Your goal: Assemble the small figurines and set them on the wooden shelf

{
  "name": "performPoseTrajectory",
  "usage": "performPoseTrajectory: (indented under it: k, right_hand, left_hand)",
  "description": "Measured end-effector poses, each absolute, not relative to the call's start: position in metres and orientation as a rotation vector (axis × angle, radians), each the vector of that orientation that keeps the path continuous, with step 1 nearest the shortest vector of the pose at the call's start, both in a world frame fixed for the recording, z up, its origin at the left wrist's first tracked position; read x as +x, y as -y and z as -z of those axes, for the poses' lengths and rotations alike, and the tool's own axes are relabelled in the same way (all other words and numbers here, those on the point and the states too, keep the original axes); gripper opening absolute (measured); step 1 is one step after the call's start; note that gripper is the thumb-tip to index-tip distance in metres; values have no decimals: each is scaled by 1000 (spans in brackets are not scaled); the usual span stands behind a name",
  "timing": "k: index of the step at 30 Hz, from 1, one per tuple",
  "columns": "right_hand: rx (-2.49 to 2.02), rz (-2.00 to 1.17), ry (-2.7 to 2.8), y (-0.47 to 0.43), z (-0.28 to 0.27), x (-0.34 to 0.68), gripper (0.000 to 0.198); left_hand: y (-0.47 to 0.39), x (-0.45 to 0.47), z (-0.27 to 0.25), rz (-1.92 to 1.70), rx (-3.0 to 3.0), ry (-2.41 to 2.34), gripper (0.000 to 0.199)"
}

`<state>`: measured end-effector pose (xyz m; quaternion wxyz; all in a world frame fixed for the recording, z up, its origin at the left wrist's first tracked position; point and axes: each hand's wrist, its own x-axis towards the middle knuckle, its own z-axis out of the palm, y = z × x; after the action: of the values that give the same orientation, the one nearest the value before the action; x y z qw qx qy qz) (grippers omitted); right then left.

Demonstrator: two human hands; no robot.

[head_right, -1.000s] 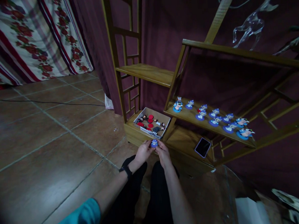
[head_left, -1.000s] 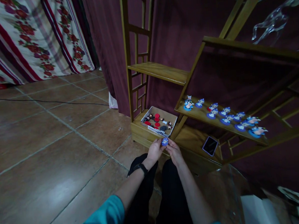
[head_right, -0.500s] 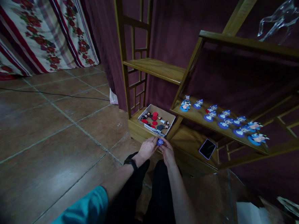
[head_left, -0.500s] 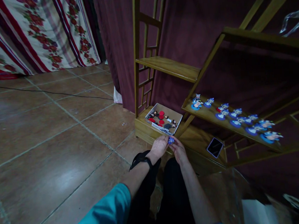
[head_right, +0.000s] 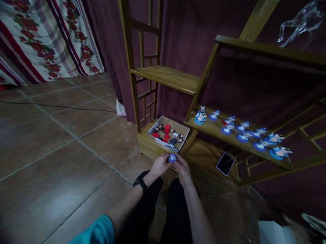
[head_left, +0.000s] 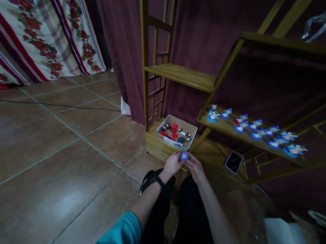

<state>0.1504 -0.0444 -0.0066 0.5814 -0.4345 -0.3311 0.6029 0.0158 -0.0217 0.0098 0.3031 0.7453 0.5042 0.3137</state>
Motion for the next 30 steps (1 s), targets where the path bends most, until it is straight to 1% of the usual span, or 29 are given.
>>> performPoseTrajectory:
  k: [3, 8, 13, 19, 23, 30]
  right_hand:
    - [-1019, -1410, 762, 44, 5, 149, 39]
    - [-1003, -1396, 740, 47, 1, 147, 38]
    - [-992, -1398, 728, 48, -2, 146, 40]
    - [-988, -1399, 724, 48, 1, 147, 45]
    - [-949, -1393, 725, 51, 0, 147, 43]
    - [-914, -1395, 695, 54, -7, 144, 43]
  left_hand:
    - [14, 15, -4, -844, 1750, -1225, 20]
    - [10, 14, -1, -867, 1582, -1095, 24]
    - [10, 14, 2, -877, 1543, -1002, 29]
    - [13, 15, 3, -911, 1578, -1027, 28]
    - [18, 16, -4, -929, 1539, -1044, 27]
    - [21, 15, -10, -949, 1339, -1035, 39]
